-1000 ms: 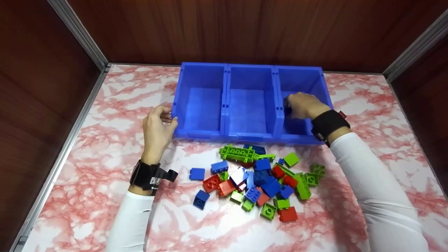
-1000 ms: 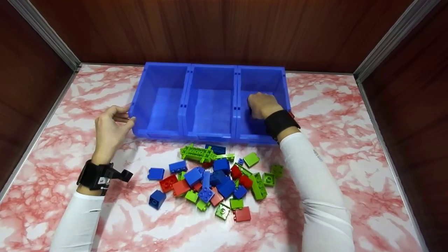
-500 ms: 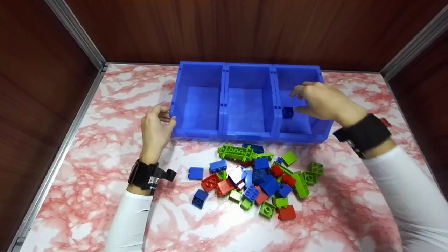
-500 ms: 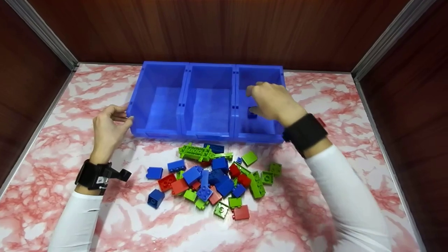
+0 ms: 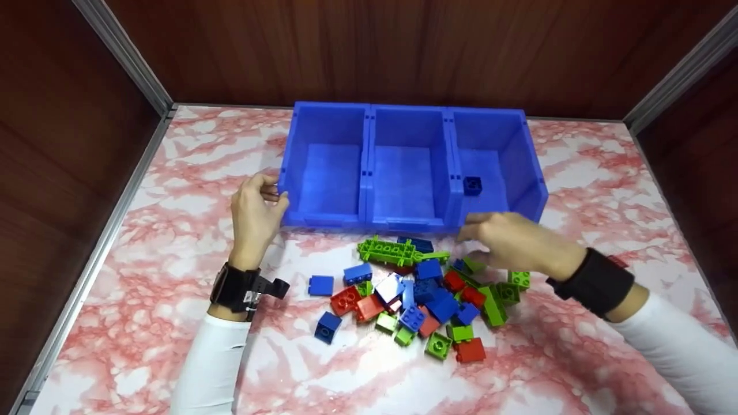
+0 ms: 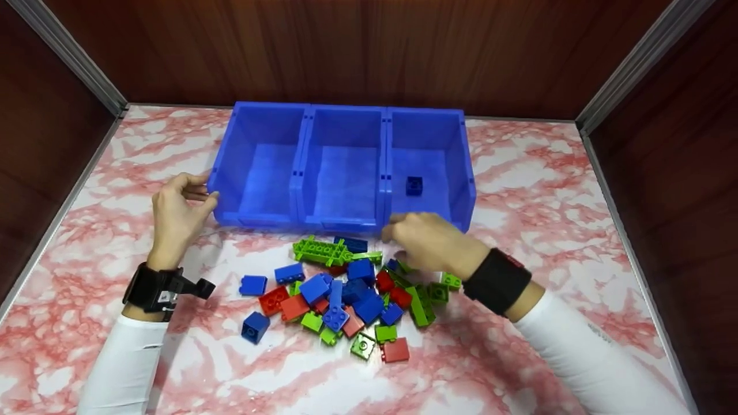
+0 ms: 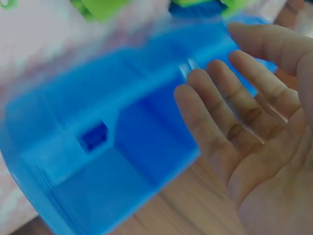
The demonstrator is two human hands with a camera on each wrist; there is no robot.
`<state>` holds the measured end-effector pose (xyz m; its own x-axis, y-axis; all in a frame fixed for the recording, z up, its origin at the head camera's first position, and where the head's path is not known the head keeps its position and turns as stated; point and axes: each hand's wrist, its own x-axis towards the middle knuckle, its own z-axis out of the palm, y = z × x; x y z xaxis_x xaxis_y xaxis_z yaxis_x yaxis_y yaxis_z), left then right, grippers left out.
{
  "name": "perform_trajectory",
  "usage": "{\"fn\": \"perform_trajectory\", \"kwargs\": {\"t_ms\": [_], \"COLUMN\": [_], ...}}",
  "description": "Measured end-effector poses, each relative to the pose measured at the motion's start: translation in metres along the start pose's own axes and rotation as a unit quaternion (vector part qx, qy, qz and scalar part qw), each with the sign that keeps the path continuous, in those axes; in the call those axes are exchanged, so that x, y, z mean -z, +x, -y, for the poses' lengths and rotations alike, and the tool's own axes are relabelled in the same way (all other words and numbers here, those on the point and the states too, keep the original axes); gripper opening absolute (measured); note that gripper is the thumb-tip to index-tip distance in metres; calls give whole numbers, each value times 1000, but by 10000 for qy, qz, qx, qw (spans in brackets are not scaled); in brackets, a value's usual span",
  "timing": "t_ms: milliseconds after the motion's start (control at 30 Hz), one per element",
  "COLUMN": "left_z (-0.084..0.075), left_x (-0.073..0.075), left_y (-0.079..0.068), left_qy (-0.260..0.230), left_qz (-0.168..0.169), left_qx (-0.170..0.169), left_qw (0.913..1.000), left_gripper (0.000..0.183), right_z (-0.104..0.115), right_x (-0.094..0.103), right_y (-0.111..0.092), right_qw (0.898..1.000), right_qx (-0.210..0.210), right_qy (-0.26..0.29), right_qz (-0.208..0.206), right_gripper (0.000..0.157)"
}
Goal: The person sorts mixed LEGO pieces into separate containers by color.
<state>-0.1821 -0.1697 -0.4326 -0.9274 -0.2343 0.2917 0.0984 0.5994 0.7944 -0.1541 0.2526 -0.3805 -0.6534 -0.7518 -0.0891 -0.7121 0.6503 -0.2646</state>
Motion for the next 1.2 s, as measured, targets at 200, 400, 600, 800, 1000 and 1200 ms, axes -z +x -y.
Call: {"fn": "perform_trajectory", "kwargs": {"t_ms": [200,400,600,800,1000,1200], "left_z": [0,0,-1,-1,0,1], "left_x": [-1,-1,-1,0,1,1], "left_y": [1,2,1,1,2,1], "left_qy": [-44,-97,-81,-53,-82,-28], "left_qz": [45,82,105,-45,-45,20], "left_qx": [15,11,8,-144,-130,-40], "left_qw": [10000,9999,9999,9999,9999,10000], "left_gripper": [29,30,31,27,27,29], "right_z": [-8,-19,-25,-28,-30,-31], "right_x": [-23,-35,-42,-45,-48,-47], "right_y": [-2,-3,-7,-9,-7,-7], "right_qw": [9979,9972,9979,9987,9981,9959], "right_qx": [-300,-162,-128,-123,-272,-433], "right_qy": [95,383,265,150,321,580], "right_qz": [575,616,578,464,452,540], "right_gripper": [34,39,45,37,37,37]}}
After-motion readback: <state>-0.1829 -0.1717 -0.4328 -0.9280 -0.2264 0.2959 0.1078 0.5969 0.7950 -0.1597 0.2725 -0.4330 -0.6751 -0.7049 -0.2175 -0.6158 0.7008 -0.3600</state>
